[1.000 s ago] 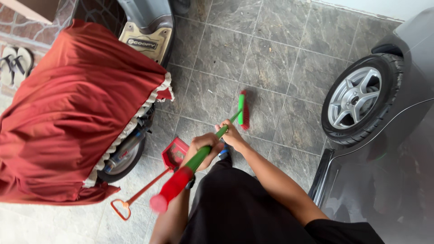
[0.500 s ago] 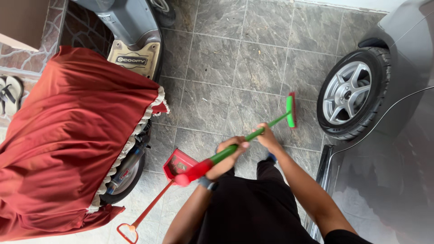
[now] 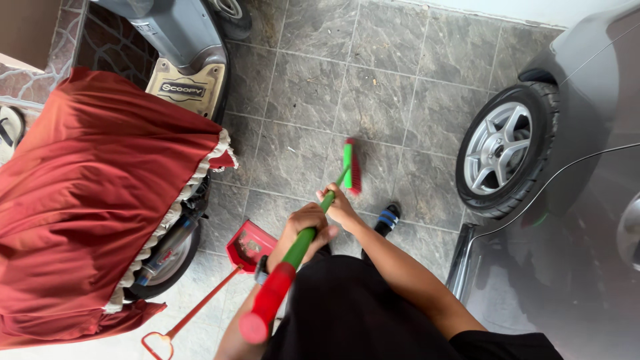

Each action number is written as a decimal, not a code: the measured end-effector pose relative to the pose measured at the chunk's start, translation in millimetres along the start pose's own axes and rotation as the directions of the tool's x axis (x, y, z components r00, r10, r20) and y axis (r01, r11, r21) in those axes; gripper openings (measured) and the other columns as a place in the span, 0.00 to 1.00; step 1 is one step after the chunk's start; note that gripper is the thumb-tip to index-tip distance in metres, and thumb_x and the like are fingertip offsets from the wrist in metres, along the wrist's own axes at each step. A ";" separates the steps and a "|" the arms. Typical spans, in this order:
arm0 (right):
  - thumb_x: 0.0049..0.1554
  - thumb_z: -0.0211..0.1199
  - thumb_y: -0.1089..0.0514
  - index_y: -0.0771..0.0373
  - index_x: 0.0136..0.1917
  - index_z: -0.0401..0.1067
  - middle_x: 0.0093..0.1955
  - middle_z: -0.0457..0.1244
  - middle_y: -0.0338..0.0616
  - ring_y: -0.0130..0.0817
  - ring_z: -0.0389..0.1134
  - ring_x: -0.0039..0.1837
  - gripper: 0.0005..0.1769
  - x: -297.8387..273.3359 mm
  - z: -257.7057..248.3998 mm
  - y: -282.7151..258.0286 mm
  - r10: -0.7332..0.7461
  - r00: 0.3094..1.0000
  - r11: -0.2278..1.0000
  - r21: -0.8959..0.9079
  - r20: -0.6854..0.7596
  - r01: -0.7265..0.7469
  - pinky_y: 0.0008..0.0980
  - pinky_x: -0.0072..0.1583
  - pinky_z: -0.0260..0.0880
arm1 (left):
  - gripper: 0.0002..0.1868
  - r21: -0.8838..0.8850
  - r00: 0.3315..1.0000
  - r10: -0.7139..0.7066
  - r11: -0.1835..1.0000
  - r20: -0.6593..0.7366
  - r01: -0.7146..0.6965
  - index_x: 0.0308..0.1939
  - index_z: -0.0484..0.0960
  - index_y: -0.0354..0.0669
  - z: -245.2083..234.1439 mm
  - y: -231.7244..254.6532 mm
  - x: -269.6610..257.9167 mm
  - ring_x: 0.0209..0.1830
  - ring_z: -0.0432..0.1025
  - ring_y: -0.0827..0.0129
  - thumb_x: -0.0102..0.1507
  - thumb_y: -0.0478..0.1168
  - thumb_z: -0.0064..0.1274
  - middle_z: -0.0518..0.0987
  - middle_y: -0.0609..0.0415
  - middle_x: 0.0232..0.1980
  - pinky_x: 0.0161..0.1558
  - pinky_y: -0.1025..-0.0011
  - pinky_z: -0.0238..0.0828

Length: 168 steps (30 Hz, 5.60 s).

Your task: The person sweeps a tiled garage floor using a green broom and a red dustpan. They gather debris into a pile and sweep it into the dustpan, repeating the process to clean the area around a parked car and a scooter.

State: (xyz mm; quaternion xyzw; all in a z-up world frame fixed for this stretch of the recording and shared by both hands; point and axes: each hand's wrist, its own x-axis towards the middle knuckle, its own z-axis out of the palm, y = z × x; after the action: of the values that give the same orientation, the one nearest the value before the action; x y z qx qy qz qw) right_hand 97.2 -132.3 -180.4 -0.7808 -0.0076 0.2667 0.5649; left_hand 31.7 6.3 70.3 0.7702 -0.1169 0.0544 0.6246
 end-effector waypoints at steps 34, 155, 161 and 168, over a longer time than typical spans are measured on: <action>0.63 0.63 0.48 0.58 0.48 0.63 0.38 0.62 0.43 0.33 0.63 0.43 0.14 55.7 -215.3 -27.6 -0.074 0.904 0.995 -0.023 0.421 0.092 0.37 0.45 0.65 | 0.18 0.156 0.996 -0.022 0.988 0.089 0.007 0.22 0.70 0.37 137.8 84.6 139.4 0.32 0.73 0.62 0.61 0.34 0.63 0.74 0.52 0.25 0.55 0.59 0.71; 0.62 0.64 0.48 0.63 0.58 0.67 0.47 0.66 0.51 0.40 0.66 0.49 0.20 367.9 -538.9 7.3 -0.004 0.983 0.816 -0.567 0.182 0.109 0.43 0.52 0.67 | 0.09 -0.308 0.891 -0.392 0.897 -0.228 0.316 0.38 0.78 0.35 276.0 -50.8 447.4 0.45 0.77 0.64 0.68 0.39 0.56 0.82 0.48 0.46 0.48 0.67 0.72; 0.58 0.68 0.45 0.65 0.50 0.72 0.44 0.68 0.52 0.39 0.69 0.48 0.20 372.6 -523.9 14.5 0.020 0.951 0.899 -0.421 0.307 0.117 0.41 0.50 0.70 | 0.12 -0.162 0.920 -0.302 0.950 -0.251 0.267 0.31 0.75 0.34 284.3 -59.4 459.8 0.33 0.72 0.64 0.66 0.37 0.58 0.76 0.49 0.34 0.39 0.66 0.68; 0.59 0.64 0.41 0.58 0.50 0.71 0.43 0.69 0.46 0.38 0.71 0.47 0.19 355.1 -458.0 -23.3 0.075 0.910 0.914 -0.393 0.408 0.101 0.40 0.50 0.70 | 0.16 0.121 0.957 -0.115 0.981 -0.265 0.151 0.26 0.73 0.35 262.1 10.4 477.5 0.34 0.68 0.56 0.66 0.36 0.58 0.71 0.49 0.29 0.44 0.60 0.67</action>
State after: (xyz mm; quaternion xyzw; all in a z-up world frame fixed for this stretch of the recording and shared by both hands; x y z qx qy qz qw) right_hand 603.1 -414.8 -204.0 -0.8061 -0.1878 0.4150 0.3778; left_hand 474.4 -304.8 133.8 0.8047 0.0214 0.1197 0.5811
